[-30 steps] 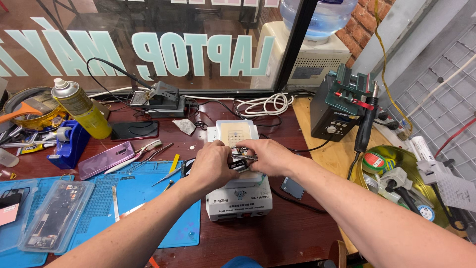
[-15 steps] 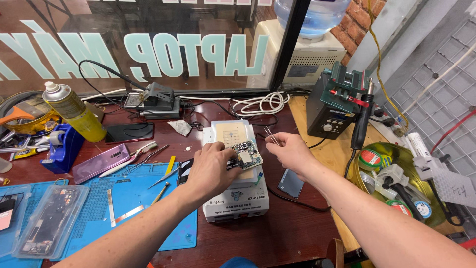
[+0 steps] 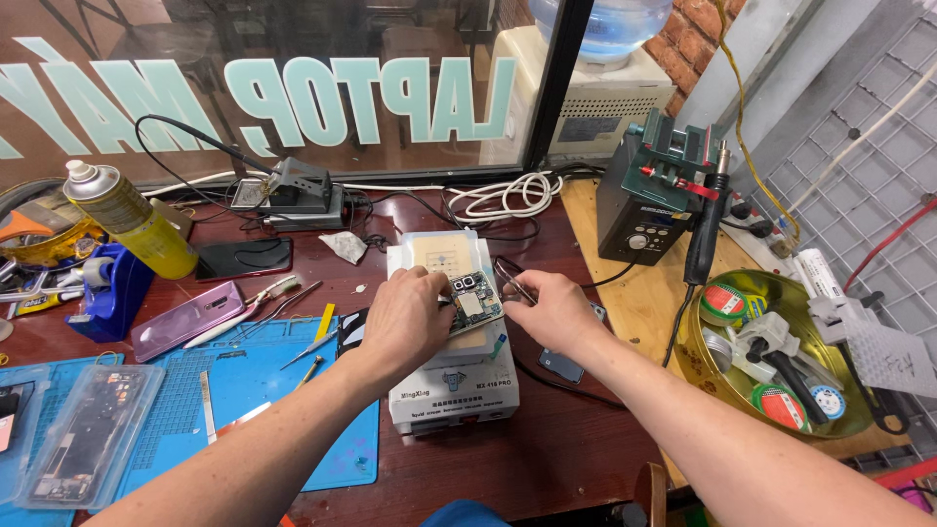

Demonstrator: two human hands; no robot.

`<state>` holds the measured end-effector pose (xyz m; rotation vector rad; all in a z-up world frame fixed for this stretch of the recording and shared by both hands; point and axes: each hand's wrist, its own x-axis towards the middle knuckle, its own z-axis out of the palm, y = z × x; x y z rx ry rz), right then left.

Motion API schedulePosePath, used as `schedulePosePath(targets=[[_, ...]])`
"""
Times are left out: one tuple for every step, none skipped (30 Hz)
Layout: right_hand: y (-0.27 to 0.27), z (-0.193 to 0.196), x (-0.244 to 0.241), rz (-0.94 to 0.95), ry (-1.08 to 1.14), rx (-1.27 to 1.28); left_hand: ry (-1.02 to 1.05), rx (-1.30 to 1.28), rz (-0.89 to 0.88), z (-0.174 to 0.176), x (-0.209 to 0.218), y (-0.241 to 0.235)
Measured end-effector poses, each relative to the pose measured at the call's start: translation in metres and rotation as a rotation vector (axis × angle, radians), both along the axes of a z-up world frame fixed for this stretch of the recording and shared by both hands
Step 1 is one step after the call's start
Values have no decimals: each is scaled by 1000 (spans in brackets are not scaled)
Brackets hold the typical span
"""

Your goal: The person disassembles a smartphone motherboard, removes a camera module and other small components using tweezers and a metal spudger, and places them on the workbench. The person then reattaches the camera module and continues adjusting components on the board.

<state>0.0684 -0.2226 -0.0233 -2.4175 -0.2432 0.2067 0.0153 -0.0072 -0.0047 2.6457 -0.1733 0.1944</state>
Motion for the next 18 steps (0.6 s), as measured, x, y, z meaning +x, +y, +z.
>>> schedulePosePath(targets=[[2, 1, 1, 30, -61, 3, -7, -31, 15, 0, -1, -1], [4, 2, 2, 60, -120, 7, -12, -60, 30, 1, -1, -1], [7, 4, 4, 89, -179, 11, -64, -67, 16, 1, -2, -2], [11, 5, 5, 110, -176, 13, -117, -73, 5, 1, -2, -3], [16, 6, 6, 130, -173, 15, -170, -79, -7, 0, -3, -3], [20, 8, 7, 152, -170, 17, -137, -56, 1, 0, -2, -3], [24, 10, 8, 179, -171, 11, -103, -33, 10, -1, -1, -3], [28, 12, 9, 207, -172, 3, -70, -11, 19, -2, 1, -3], [31, 15, 9, 234, -173, -4, -62, -2, 16, -4, 2, -2], [32, 18, 10, 274, -209, -45, -54, 7, 14, -6, 3, -1], [33, 20, 10, 313, -245, -87, -45, 15, 12, -8, 5, 1], [34, 23, 11, 353, -283, -130, -50, 3, 16, -10, 8, 3], [35, 26, 12, 374, -278, -132, -55, -10, 21, -12, 12, 5], [35, 28, 12, 394, -273, -136, -59, -23, 23, -15, 15, 6], [35, 31, 13, 413, -268, -140, -79, -30, 18, -18, 17, 7], [35, 33, 13, 419, -255, -161, -99, -36, 11, -21, 18, 9], [34, 35, 13, 424, -241, -182, -119, -41, 3, -23, 19, 10], [34, 36, 14, 432, -227, -203, -130, -54, 0, -26, 19, 11]])
